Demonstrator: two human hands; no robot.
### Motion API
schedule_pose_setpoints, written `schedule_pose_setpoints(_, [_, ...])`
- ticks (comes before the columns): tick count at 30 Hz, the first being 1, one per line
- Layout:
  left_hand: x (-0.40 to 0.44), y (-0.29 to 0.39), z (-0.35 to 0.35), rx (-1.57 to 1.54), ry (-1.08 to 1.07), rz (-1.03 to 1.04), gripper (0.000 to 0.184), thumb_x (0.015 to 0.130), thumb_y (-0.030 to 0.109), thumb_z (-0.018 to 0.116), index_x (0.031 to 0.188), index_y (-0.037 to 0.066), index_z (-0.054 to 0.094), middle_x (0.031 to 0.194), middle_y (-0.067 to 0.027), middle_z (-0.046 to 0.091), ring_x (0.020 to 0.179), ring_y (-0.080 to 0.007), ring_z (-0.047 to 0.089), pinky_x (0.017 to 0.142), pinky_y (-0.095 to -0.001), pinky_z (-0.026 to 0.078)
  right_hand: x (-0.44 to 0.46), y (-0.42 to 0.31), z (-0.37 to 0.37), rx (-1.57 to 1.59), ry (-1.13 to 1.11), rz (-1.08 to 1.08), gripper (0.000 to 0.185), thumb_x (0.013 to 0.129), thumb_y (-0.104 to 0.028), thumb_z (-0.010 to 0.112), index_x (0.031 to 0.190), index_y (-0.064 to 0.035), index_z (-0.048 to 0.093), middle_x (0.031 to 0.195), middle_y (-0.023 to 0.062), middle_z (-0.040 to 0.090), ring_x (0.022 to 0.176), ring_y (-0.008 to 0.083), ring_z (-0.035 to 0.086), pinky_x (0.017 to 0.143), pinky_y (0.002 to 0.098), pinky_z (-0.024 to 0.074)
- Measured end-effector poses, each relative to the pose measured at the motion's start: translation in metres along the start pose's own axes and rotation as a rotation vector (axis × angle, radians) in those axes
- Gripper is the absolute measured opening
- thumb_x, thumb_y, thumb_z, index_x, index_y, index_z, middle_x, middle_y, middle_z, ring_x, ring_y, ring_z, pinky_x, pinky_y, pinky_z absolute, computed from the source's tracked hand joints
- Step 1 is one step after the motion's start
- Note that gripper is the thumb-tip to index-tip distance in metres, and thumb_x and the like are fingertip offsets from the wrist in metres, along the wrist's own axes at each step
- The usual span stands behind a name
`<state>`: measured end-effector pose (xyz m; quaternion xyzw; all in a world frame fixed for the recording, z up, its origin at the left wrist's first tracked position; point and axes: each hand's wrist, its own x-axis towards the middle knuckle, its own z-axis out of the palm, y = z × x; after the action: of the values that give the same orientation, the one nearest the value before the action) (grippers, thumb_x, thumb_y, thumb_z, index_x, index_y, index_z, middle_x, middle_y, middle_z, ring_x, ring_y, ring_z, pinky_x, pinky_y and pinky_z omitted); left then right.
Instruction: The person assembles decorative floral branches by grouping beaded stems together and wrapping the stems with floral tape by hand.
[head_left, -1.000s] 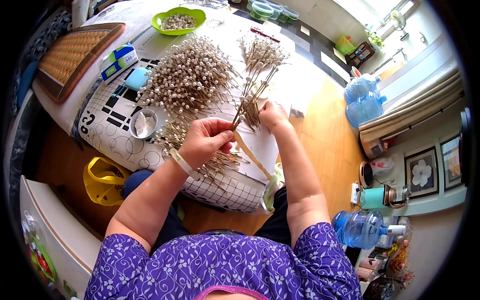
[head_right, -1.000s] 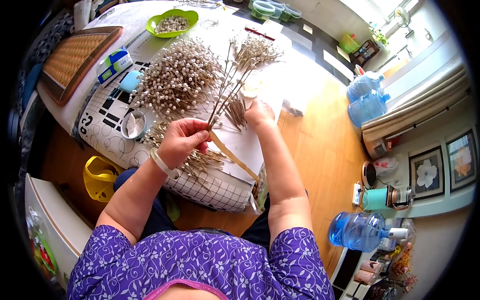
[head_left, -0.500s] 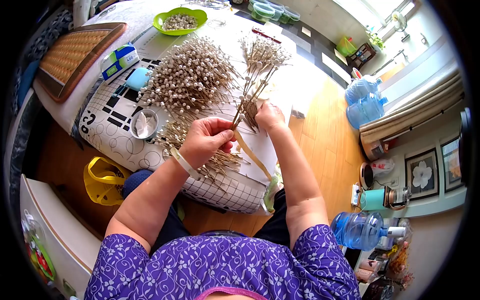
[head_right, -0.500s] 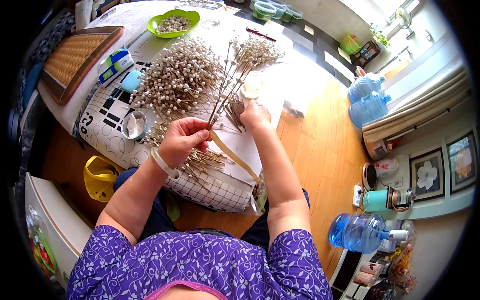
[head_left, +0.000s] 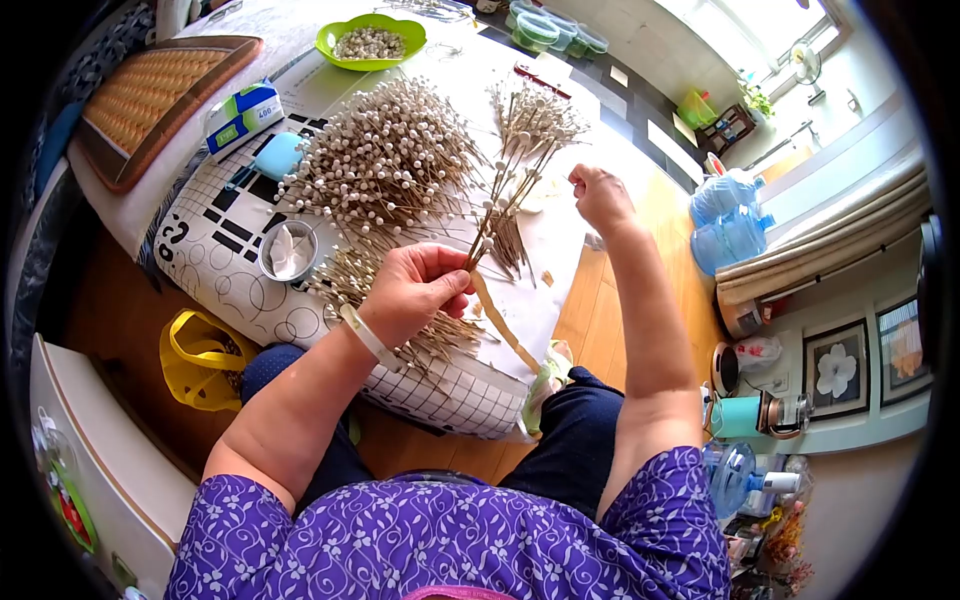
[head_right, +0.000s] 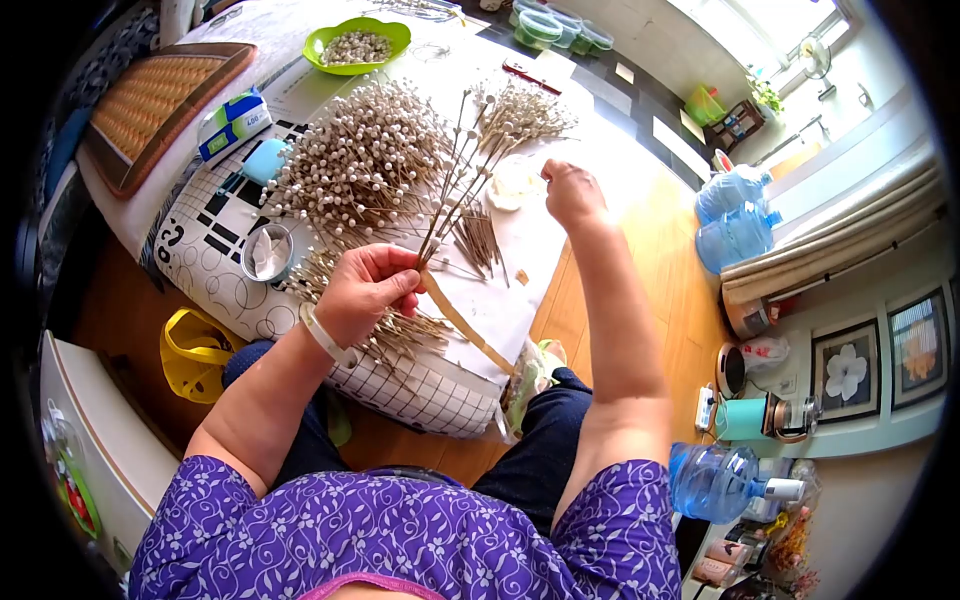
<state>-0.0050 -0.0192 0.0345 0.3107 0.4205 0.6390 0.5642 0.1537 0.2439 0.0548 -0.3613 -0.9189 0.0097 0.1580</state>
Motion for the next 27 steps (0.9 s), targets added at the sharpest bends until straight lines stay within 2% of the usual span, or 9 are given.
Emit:
schedule_pose_setpoints(2, [0.001,-0.001,-0.001,0.011,0.015,0.001,0.013,0.081,-0.001,0.052,0.094,-0.004,0.056,0.077,-0.0095,0.061,0.057,-0.0089,0.056,0.053,-0.0222,0.051,0.016,-0.007,-0.008,-0.044,-0.117,0.055,0.017,0.074,-0.001,0.047,0.085,-0.0062,0.059,0.084,0.0119,0.062,0.083,0.0266,0.059,0.074,0.0337,0.0450])
schedule_pose_setpoints(5, [0.002,0.000,-0.001,0.007,0.029,-0.006,0.014,0.081,-0.001,0.052,0.094,-0.004,0.056,0.077,-0.0095,0.061,0.057,-0.0090,0.056,0.053,-0.0224,0.051,0.034,-0.027,-0.013,-0.400,-0.267,-0.060,0.018,0.075,-0.003,0.044,0.083,-0.0048,0.061,0.090,0.0136,0.061,0.085,0.0287,0.059,0.074,0.0340,0.0471])
schedule_pose_setpoints(8, [0.004,-0.002,-0.004,-0.011,0.025,-0.006,0.015,0.081,-0.001,0.053,0.095,-0.004,0.056,0.078,-0.0097,0.061,0.058,-0.0090,0.056,0.054,-0.0230,0.051,0.048,-0.035,-0.004,-0.296,-0.273,-0.061,0.018,0.076,-0.003,0.045,0.082,-0.0045,0.062,0.091,0.0126,0.061,0.087,0.0273,0.059,0.074,0.0337,0.0480])
schedule_pose_setpoints(9, [0.004,-0.001,-0.004,-0.021,0.028,-0.012,0.015,0.081,-0.001,0.053,0.095,-0.004,0.056,0.078,-0.0097,0.061,0.058,-0.0090,0.056,0.054,-0.0230,0.051,0.051,-0.048,-0.009,-0.464,-0.413,-0.116,0.017,0.076,-0.002,0.046,0.083,-0.0048,0.061,0.094,0.0128,0.061,0.091,0.0263,0.058,0.077,0.0333,0.0468])
schedule_pose_setpoints(14, [0.004,0.000,-0.006,-0.070,0.040,-0.034,0.016,0.082,0.001,0.053,0.097,-0.004,0.056,0.078,-0.0097,0.062,0.058,-0.0089,0.057,0.054,-0.0232,0.051,0.060,-0.045,0.002,-0.440,-0.475,-0.132,0.017,0.076,-0.002,0.048,0.088,-0.0037,0.060,0.098,0.0134,0.059,0.092,0.0262,0.057,0.079,0.0338,0.0465])
schedule_pose_setpoints(17, [0.005,-0.001,-0.006,-0.052,0.042,-0.034,0.016,0.082,0.001,0.054,0.097,-0.003,0.056,0.078,-0.0094,0.062,0.059,-0.0090,0.057,0.054,-0.0233,0.051,0.054,-0.040,0.000,-0.426,-0.445,-0.205,0.017,0.075,-0.001,0.047,0.086,-0.0031,0.060,0.095,0.0147,0.060,0.091,0.0277,0.058,0.078,0.0345,0.0464])
schedule_pose_setpoints(19, [0.004,0.000,-0.005,-0.059,0.046,-0.036,0.016,0.081,0.001,0.054,0.097,-0.003,0.056,0.078,-0.0091,0.061,0.059,-0.0090,0.057,0.055,-0.0232,0.051,0.044,-0.026,-0.001,-0.342,-0.234,-0.152,0.008,0.073,-0.004,0.048,0.071,-0.0036,0.055,0.078,0.0151,0.057,0.077,0.0296,0.056,0.068,0.0373,0.0440])
schedule_pose_setpoints(23, [0.003,0.001,-0.007,-0.066,0.053,-0.011,0.016,0.081,0.002,0.054,0.097,-0.003,0.056,0.078,-0.0084,0.061,0.060,-0.0092,0.058,0.056,-0.0229,0.051,-0.018,-0.035,-0.039,-0.119,0.180,-0.194,0.008,0.076,-0.009,0.051,0.070,-0.0047,0.055,0.070,0.0123,0.056,0.069,0.0300,0.055,0.063,0.0365,0.0440])
schedule_pose_setpoints(27, [0.004,-0.004,-0.005,-0.071,0.054,-0.012,0.016,0.082,0.003,0.054,0.096,-0.005,0.055,0.080,-0.0079,0.061,0.060,-0.0085,0.057,0.056,-0.0220,0.051,-0.090,-0.078,-0.060,0.525,0.211,-0.131,0.005,0.073,0.004,0.058,0.072,-0.0014,0.058,0.062,0.0068,0.052,0.051,0.0126,0.050,0.047,0.0235,0.0395])
